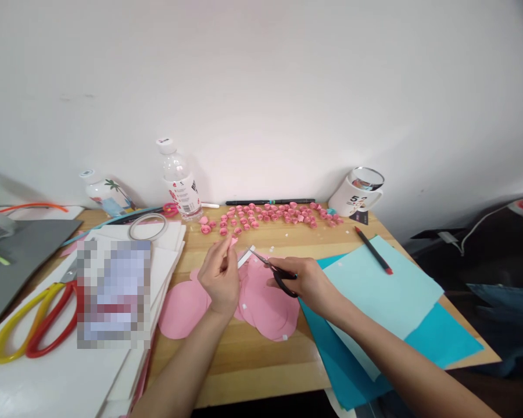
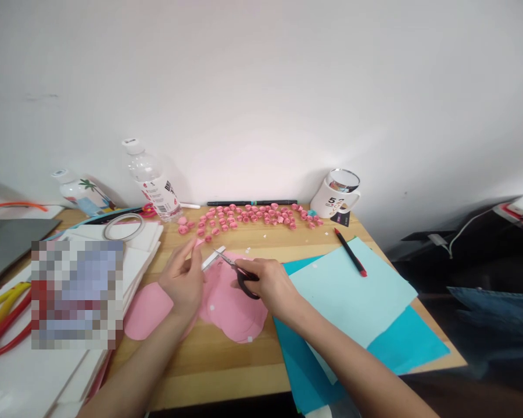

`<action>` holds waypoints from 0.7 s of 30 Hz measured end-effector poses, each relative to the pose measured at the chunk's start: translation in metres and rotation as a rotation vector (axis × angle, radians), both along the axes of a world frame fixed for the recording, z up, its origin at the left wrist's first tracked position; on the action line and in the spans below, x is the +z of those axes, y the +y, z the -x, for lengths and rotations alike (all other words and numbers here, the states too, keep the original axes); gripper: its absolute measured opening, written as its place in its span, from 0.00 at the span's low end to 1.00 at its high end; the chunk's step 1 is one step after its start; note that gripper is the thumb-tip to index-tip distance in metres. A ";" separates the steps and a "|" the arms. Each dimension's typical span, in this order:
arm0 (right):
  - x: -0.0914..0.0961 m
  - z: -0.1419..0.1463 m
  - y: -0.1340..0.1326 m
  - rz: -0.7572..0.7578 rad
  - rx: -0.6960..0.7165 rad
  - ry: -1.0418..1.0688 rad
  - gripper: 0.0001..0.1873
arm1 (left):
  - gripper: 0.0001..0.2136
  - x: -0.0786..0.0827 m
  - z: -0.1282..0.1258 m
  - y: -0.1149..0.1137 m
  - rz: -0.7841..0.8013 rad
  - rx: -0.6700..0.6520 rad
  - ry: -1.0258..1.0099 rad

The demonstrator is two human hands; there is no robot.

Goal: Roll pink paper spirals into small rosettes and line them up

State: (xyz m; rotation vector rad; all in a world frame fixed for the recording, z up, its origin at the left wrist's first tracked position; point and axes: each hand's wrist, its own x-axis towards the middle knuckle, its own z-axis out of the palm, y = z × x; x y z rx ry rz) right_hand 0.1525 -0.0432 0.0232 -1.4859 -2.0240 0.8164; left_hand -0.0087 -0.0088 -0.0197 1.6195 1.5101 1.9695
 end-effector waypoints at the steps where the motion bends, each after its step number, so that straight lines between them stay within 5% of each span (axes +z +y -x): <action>1: -0.001 -0.003 0.002 -0.025 -0.005 -0.053 0.05 | 0.10 0.000 0.000 0.000 -0.016 0.003 0.018; 8: 0.003 -0.055 0.023 -0.155 -0.332 -0.488 0.10 | 0.11 0.002 -0.001 0.000 -0.218 0.001 0.177; 13: 0.004 -0.074 0.016 0.126 -0.139 -0.579 0.17 | 0.12 -0.007 -0.004 -0.002 -0.140 -0.203 0.299; 21: 0.004 -0.080 0.009 0.207 0.003 -0.684 0.28 | 0.10 -0.011 -0.008 -0.005 0.258 -0.499 0.123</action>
